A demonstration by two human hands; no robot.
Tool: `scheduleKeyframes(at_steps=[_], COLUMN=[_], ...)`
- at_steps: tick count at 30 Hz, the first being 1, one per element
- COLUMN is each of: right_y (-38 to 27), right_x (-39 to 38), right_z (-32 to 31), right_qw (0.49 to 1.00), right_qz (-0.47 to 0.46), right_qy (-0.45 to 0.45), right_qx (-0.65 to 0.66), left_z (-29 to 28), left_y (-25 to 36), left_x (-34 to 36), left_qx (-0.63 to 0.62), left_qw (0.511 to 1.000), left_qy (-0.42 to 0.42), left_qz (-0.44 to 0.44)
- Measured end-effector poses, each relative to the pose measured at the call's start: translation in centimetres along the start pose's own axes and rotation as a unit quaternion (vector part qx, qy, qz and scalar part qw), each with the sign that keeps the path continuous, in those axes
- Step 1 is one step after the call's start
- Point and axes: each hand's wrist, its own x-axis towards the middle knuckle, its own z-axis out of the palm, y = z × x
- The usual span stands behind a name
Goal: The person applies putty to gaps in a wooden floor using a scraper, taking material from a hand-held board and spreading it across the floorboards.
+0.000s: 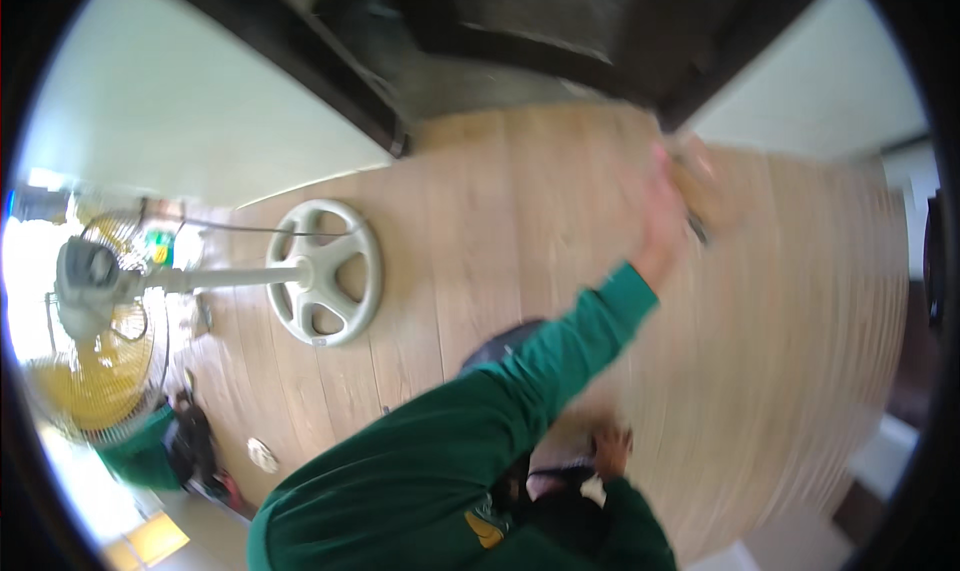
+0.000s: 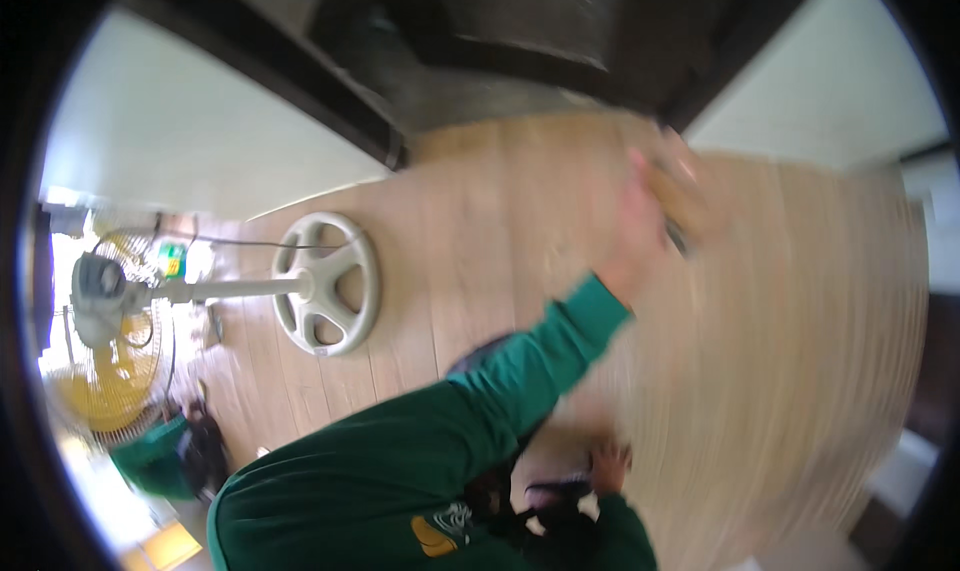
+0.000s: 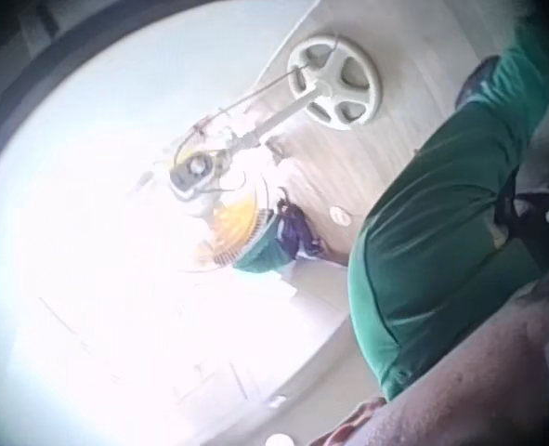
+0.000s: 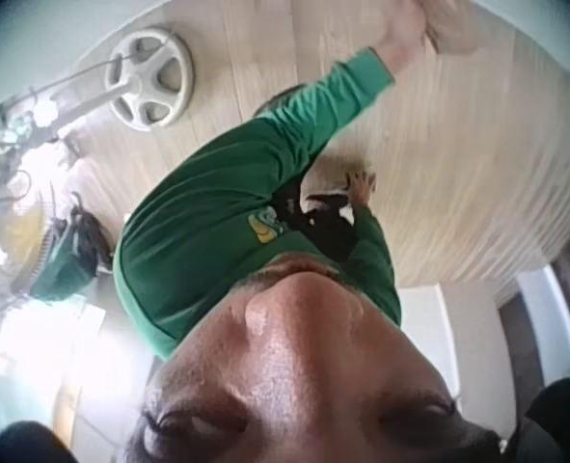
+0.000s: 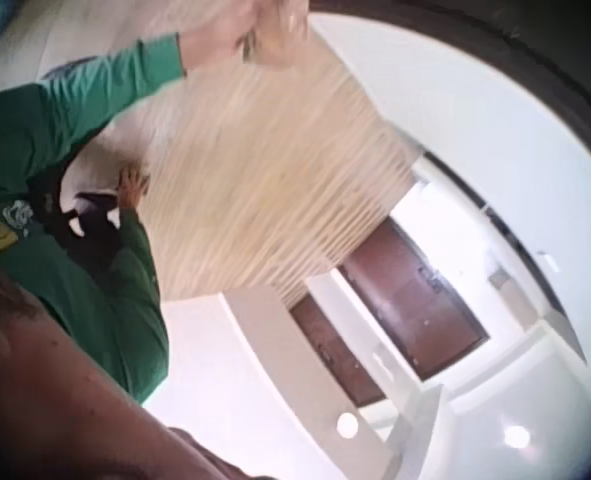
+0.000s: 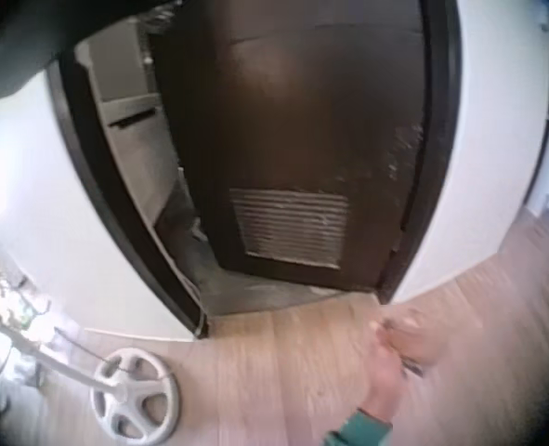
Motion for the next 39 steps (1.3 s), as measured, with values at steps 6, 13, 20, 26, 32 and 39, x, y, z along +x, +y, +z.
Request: scheduleKeyframes(at_steps=[6, 13, 20, 26, 32, 39], right_y=[-1.0, 4.1, -2.5, -3.2, 2.5, 6.8], right_x=[4.7, 3.7, -1.5, -1.2, -2.1, -5.6], right_z=[-12.0, -25.7, -38.6, -38.4, -34.7, -35.9], right_qw=[0.976, 0.813, 0.855, 0.854, 0.859, 0.726], right_qz=[0.033, 0.109, 0.043, -0.066, 0.101, 0.279], right_qy=[0.067, 0.344, 0.497, 0.516, 0.497, 0.584], right_qx=[0.205, 0.458, 0.141, 0.02, 0.072, 0.234], left_z=[0.3, 2.0, 5.5, 5.7, 5.9, 5.6], left_y=[-2.2, -2.6, -3.4, -5.4, -4.7, -6.8], left_x=[0.3, -1.1, -7.9, -14.3, -16.1, -15.4], left_qx=[0.158, 0.021, -0.013, 0.01, 0.084, 0.287], left_qw=[0.975, 0.959, 0.859, 0.772, 0.808, 0.858], left_qy=[0.094, -0.08, -0.253, -0.278, -0.281, -0.365], left_qz=[-0.122, -0.272, -0.444, -0.571, -0.511, -0.221])
